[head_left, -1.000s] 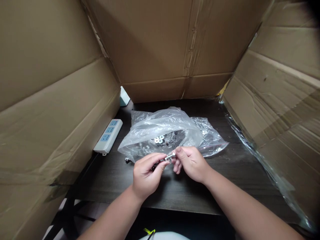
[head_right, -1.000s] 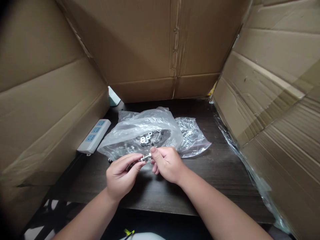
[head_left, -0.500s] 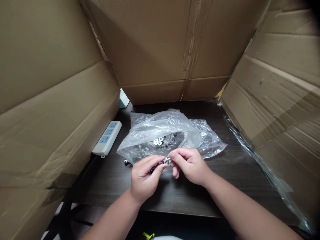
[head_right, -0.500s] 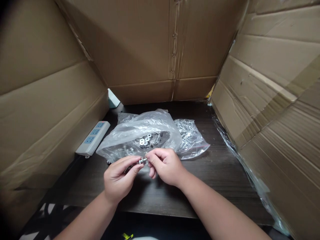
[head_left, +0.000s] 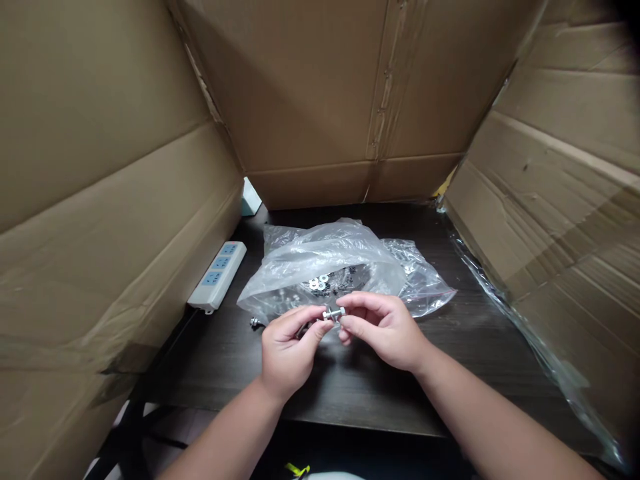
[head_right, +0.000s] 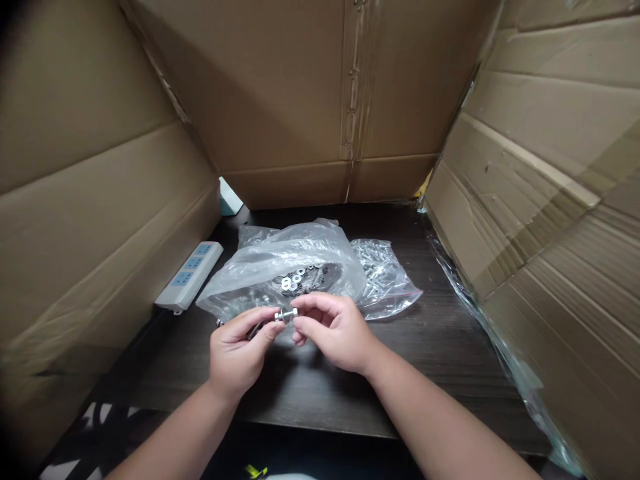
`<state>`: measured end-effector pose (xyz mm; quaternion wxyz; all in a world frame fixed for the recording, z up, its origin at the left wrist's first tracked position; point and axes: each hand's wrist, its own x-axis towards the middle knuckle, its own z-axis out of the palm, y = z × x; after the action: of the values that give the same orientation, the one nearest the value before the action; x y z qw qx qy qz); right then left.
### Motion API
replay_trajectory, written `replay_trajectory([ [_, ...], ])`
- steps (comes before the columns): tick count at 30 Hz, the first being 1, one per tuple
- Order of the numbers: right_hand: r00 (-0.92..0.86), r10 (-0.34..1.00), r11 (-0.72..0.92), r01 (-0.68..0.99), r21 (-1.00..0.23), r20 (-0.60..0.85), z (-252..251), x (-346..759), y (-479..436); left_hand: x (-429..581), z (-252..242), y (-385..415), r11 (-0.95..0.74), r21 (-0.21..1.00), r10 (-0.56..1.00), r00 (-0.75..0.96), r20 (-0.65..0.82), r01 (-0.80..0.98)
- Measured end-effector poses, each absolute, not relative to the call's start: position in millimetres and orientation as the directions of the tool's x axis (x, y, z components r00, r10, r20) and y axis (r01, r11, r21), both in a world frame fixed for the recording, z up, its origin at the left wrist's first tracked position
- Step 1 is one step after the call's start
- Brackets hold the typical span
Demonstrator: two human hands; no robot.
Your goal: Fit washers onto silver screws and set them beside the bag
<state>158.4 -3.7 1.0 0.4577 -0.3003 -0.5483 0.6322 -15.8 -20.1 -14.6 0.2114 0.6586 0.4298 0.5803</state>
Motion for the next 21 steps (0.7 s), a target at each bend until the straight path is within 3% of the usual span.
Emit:
replay_trajectory([
  [8,-0.438,0.899,0.008,-0.024,-1.000,0.017,5.8,161.8,-1.3,-15.9,-15.3,-20.2,-0.628,0.688,0.757,0.079,0.649,0.364],
  [12,-0.427,0.898,-0.086,0.070,-0.994,-0.107,0.3,161.7,-0.2,-15.2,-14.3,-20.2,-0.612,0.702,0.773,0.091,0.627,0.364],
  [21,-0.416,0.907,-0.030,-0.209,-0.978,0.061,1.6,157.9,-1.6,-15.3,-13.6,-19.2,-0.522,0.791,0.835,0.002,0.550,0.319],
])
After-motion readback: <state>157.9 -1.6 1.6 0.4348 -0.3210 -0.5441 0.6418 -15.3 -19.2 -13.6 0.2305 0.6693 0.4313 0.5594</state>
